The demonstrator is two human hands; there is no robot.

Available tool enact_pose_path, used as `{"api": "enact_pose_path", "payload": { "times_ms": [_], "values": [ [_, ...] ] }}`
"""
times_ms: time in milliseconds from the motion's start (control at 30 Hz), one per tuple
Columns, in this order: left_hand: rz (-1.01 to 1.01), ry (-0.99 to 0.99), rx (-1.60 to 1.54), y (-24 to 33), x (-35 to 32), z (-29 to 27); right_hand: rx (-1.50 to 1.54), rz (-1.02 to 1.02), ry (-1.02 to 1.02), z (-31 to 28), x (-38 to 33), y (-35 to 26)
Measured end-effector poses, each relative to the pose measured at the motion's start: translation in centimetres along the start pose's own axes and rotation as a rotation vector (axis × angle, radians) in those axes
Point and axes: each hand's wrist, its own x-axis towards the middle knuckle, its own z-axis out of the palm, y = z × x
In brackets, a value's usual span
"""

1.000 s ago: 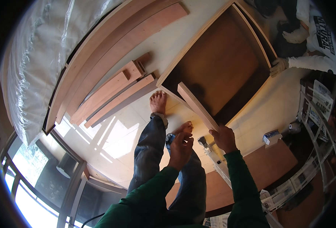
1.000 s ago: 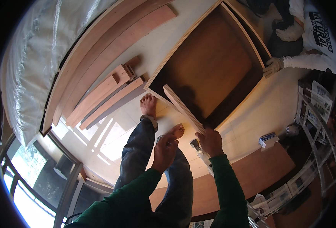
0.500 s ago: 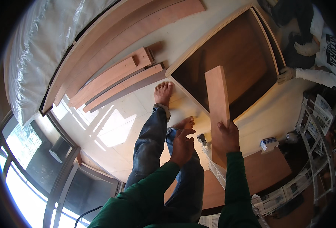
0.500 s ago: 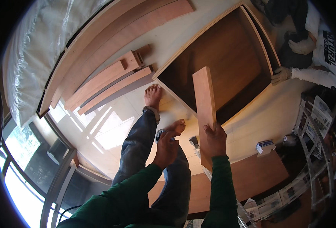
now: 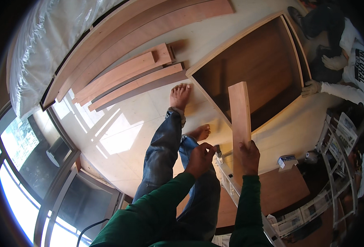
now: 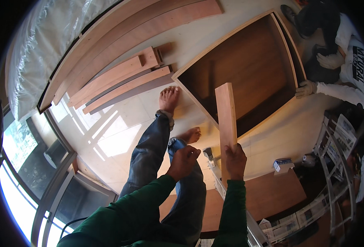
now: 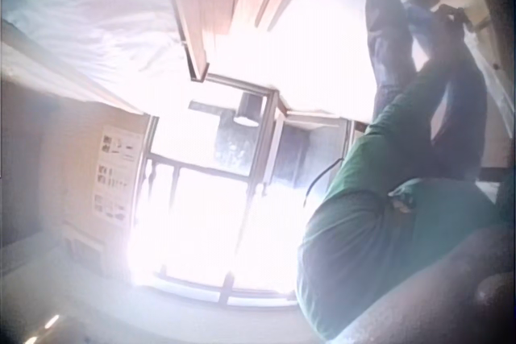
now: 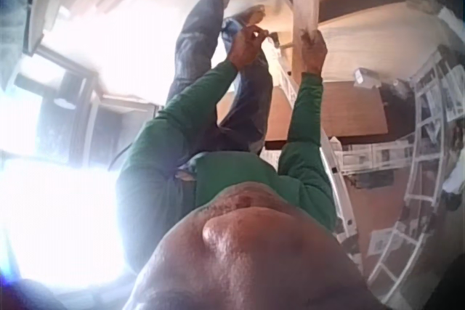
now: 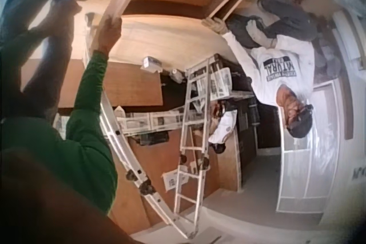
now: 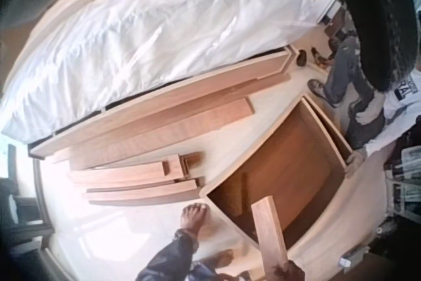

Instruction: The person assembles a wooden cabinet by hand, picking up and fitting various wooden panels and planks together on the floor. They handle the pieces one at a time, aligning them to form the cabinet structure.

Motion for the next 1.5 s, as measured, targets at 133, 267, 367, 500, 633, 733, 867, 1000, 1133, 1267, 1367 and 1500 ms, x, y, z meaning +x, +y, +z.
{"api": "enact_pose_path", "payload": {
  "times_ms": [133, 267, 367, 500, 633, 733, 867, 1000, 1133, 1267, 1367, 1500],
  "values": [
    [0.013, -0.022, -0.021, -0.6, -0.2, 0.1, 0.06, 0.023, -0.038, 0.5, -1.1, -0.5],
    [0.055, -0.014, -0.011, -2.8, 0.0, 0.7, 0.129, 0.004, -0.016, 1.5, -2.7, -1.2],
    [0.082, -0.061, 0.018, -3.2, 0.0, 1.0, 0.105, 0.017, -0.002, 2.1, -3.6, -0.2],
    [0.17, -0.12, 0.059, -4.1, -0.4, 0.8, 0.042, 0.014, 0.042, 2.5, -6.0, 0.6],
    [0.075, -0.139, 0.016, -4.3, -0.9, 0.5, -0.095, 0.122, 0.189, 3.8, -11.7, 0.9],
    [0.206, 0.072, 0.161, -5.3, -1.3, -1.8, -0.192, 0.116, 0.298, 5.0, -17.1, -0.8],
    [0.403, 0.234, 0.452, -1.8, -3.2, -5.0, -0.273, 0.038, 0.427, 6.4, -22.2, -1.9],
    [0.581, 0.154, 0.789, -0.1, -6.9, -8.9, -0.169, -0.068, 0.439, 7.5, -23.2, -1.9],
    [0.381, 0.062, 1.069, -0.1, -13.3, -12.2, -0.18, -0.097, 0.469, 7.6, -23.7, -2.6],
    [0.336, 0.096, 1.093, -1.2, -14.1, -14.2, -0.172, -0.035, 0.455, 9.6, -24.8, -2.7],
    [0.265, 0.063, 1.248, -2.6, -14.6, -15.5, -0.158, -0.001, 0.453, 11.2, -25.7, -3.1],
    [0.28, 0.027, 1.371, -5.2, -15.4, -19.7, -0.142, 0.031, 0.473, 13.5, -26.5, -5.2]
  ]
}}
